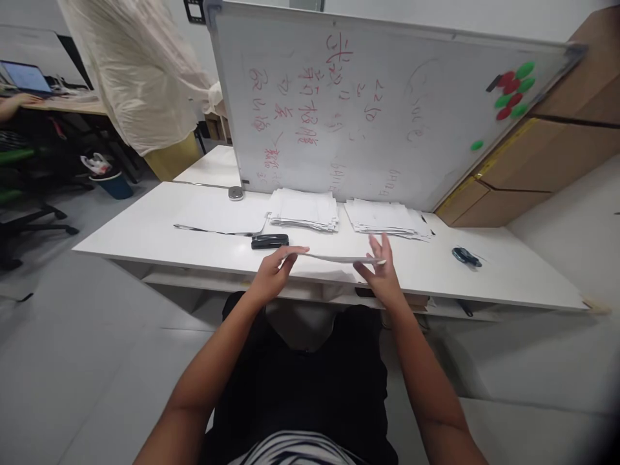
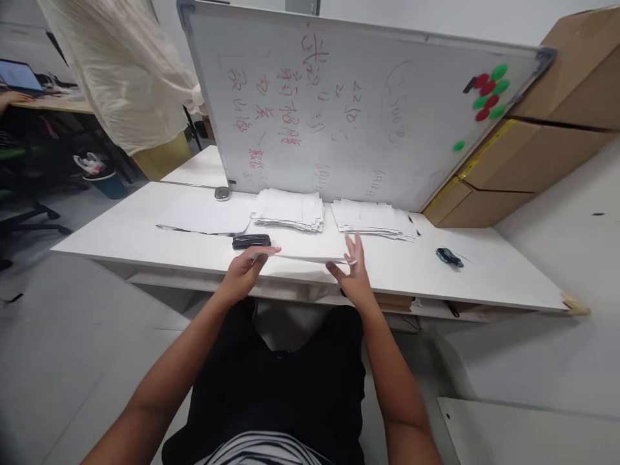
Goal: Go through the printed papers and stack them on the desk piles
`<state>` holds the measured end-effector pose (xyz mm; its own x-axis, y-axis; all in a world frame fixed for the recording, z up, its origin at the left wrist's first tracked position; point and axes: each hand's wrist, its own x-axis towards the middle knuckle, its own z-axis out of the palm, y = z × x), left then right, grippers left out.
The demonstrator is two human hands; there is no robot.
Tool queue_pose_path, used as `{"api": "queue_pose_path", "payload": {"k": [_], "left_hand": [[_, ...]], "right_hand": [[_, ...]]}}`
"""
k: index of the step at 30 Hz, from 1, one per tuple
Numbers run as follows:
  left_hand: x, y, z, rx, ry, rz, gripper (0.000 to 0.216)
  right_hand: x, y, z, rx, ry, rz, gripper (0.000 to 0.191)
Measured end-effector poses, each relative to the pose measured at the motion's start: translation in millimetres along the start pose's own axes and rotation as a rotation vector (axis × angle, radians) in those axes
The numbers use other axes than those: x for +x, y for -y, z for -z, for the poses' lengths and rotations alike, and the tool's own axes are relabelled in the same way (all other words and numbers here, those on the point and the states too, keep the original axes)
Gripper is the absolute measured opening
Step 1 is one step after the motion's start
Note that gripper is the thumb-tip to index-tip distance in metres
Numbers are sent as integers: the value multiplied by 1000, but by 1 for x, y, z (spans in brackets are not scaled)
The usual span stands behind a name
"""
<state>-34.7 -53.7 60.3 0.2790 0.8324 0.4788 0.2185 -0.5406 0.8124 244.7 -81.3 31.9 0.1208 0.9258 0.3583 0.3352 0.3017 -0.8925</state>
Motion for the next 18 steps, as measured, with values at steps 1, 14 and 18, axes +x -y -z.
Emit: {"api": "queue_pose_path", "payload": {"k": [1,14,18], "left_hand": [[3,4,-3,-6,-33,0,30],[9,35,-8,-85,-204,272,40],[9,37,-14,-174,-249,383,47]], "right_hand": [[3,0,-2,22,11,-41,87],[11,-1,-43,153,-289,-55,29],[12,-8,-59,300,-291,-57,38]]}}
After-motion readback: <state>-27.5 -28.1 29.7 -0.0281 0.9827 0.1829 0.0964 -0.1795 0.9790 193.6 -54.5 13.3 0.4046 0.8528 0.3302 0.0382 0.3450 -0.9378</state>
